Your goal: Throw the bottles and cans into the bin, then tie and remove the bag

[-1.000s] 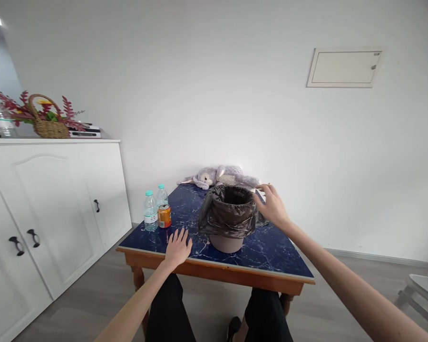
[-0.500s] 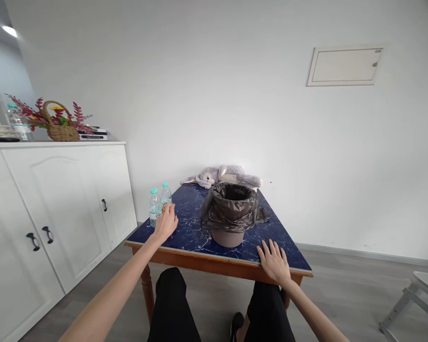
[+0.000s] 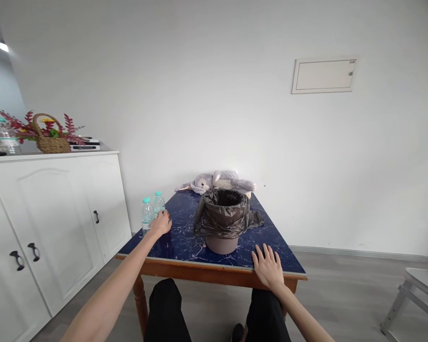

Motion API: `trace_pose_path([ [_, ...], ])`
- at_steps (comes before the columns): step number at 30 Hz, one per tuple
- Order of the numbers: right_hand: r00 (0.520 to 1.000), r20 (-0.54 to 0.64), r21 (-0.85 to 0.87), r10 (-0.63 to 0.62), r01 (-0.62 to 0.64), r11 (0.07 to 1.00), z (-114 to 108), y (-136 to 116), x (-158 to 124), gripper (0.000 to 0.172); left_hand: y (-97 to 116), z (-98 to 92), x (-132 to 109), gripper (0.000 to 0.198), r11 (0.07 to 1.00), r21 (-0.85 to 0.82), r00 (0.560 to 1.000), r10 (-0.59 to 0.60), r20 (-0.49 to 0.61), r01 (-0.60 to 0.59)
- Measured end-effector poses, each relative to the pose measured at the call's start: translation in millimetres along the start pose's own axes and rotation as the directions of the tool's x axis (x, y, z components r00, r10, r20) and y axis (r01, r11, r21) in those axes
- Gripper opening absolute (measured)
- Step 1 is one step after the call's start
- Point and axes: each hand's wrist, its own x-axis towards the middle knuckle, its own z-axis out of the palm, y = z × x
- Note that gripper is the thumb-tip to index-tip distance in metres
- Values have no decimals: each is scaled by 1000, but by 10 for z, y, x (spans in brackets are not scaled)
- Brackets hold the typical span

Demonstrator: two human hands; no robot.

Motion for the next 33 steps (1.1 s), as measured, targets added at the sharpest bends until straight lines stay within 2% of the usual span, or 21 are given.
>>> trace_pose_path([
  [9,998,31,-98,48,-45,994,79,-8,37,60,27,-5,109,40,998,-7,996,56,77,-55],
  [16,999,30,-117,41,-37,992,67,12,34,60,46,-137,159,39,985,-135,977,126,170,-103],
  [18,999,27,-119,40,-36,992,65,11,36,59,61,-210,140,37,972,-194,973,163,162,-131],
  [20,999,23,-119,42,-39,992,64,6,37,60,115,-315,122,36,954,-251,976,193,102,-163],
  [23,999,20,-120,51,-48,992,68,-5,40,60,306,-553,124,45,916,-336,975,195,-106,-219],
  [25,998,17,-121,60,-57,991,74,-11,43,61,509,-750,142,56,876,-393,947,183,-263,-278],
  [27,998,14,-121,65,-63,991,81,-13,47,62,758,-949,162,63,824,-440,908,195,-371,-357],
  [30,998,10,-115,68,-66,991,88,-13,53,62,1172,-1190,172,67,746,-466,855,267,-445,-476],
  [33,998,6,-111,63,-62,992,86,-14,60,62,1558,-1305,165,67,697,-434,807,382,-450,-571],
])
